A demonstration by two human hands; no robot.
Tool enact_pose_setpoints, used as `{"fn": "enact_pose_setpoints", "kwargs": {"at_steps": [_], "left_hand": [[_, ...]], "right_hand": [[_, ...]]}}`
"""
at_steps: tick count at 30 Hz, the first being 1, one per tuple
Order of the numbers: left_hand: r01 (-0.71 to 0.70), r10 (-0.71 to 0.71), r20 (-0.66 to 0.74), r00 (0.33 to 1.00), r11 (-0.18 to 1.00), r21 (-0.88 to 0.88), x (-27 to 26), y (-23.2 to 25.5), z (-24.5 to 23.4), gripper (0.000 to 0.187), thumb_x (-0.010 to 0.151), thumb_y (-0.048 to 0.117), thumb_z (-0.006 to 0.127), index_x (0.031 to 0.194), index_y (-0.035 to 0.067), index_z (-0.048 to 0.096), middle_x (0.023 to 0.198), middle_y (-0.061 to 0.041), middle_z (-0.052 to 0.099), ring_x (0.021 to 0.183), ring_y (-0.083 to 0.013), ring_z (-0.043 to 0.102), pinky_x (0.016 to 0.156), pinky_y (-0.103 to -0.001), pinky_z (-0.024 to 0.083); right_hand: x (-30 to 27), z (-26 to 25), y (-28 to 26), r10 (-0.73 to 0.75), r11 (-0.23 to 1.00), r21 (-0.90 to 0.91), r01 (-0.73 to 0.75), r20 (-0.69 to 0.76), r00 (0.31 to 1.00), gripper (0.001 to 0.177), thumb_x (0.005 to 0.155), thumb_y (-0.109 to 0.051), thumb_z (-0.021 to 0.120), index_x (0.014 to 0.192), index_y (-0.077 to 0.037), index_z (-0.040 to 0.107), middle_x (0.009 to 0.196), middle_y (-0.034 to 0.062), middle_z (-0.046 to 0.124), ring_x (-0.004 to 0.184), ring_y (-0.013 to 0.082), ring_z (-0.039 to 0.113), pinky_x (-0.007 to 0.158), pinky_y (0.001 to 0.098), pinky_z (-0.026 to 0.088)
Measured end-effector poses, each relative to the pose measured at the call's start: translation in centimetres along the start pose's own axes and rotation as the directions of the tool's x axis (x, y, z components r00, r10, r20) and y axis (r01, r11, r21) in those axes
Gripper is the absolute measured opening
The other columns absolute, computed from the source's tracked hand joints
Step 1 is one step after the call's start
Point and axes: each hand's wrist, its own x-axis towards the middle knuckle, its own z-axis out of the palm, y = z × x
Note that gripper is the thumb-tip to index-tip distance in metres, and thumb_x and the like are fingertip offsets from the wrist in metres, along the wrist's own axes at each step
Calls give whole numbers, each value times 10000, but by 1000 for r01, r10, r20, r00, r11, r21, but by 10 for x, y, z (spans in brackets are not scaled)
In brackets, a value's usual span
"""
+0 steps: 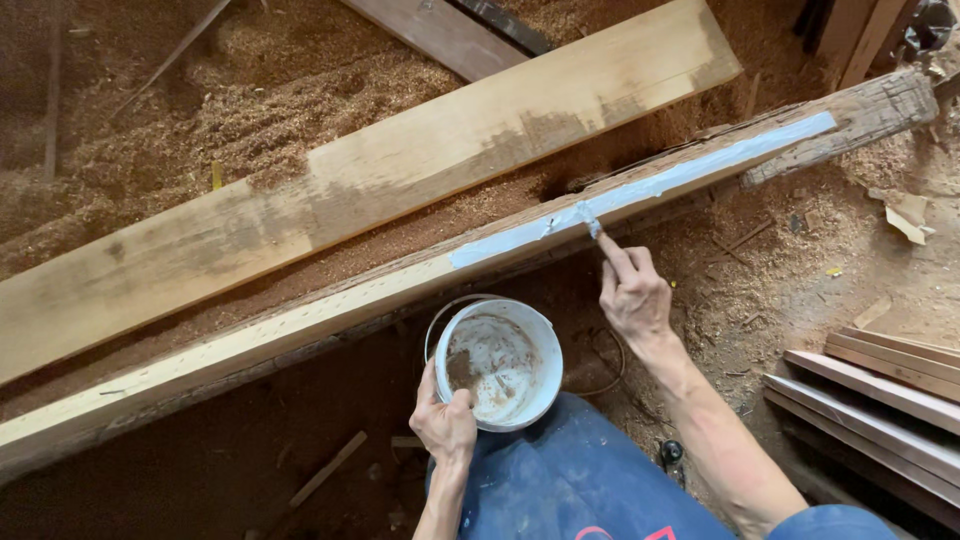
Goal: The person applies a white adhesive along the edge of a long wooden plank using a small brush. They repeatedly dip the brush into a white bucket and spread the glue in a continuous line along the plank's edge.
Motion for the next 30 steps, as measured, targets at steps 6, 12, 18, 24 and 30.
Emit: {"fn": "enact_pose_setpoints", "kwargs": {"at_steps": [6, 12, 18, 24, 30], "left_hand": [[64, -63, -21, 998, 997, 44, -8, 8, 4, 670, 677, 55, 590, 1338, 126, 671, 1097, -110, 805, 934, -183, 777, 870, -293, 576], [32, -31, -22, 999, 999, 5, -9, 9, 12, 646, 689, 57, 601, 1330, 88, 672, 1082, -125, 805, 941, -188, 777, 877, -288, 571], [-92, 92, -16, 996, 995, -44, -12, 6, -3, 617, 704, 62, 589, 1314, 44, 677, 1131, -143, 793, 1009, -200, 772, 917, -296, 567], [-294, 295, 7, 956, 955, -34, 0, -5, -22, 631, 719, 86, 584, 1340, -18, 627, 1329, -254, 672, 1243, -358, 675, 1074, -372, 505], [-376, 376, 72, 924, 926, -15, 24, -16, -51, 643, 731, 109, 570, 1355, -41, 612, 1352, -295, 642, 1271, -415, 645, 1105, -397, 491]], "right_hand": [[17, -27, 57, 160, 978, -97, -184, -213, 964, 393, 1031, -52, 634, 1423, -27, 643, 984, 215, 635, 662, 223, 593, 475, 329, 531], [-16, -26, -40, -28, 962, 272, -7, 126, 992, 416, 933, -44, 602, 1345, -30, 662, 885, 183, 669, 717, 263, 643, 627, 360, 573], [-32, -54, -96, -241, 943, 320, 90, 471, 849, 313, 880, -148, 672, 1182, -92, 736, 1019, 156, 745, 912, 362, 724, 735, 441, 586], [-41, 3, -131, -18, 917, -250, 311, 753, 658, 351, 758, -264, 718, 1053, -76, 689, 1010, 127, 723, 877, 367, 730, 693, 485, 591], [-57, 107, -163, 221, 881, -429, 200, 747, 627, 191, 953, -169, 603, 968, -91, 777, 1007, 187, 766, 932, 332, 768, 768, 446, 633]]}}
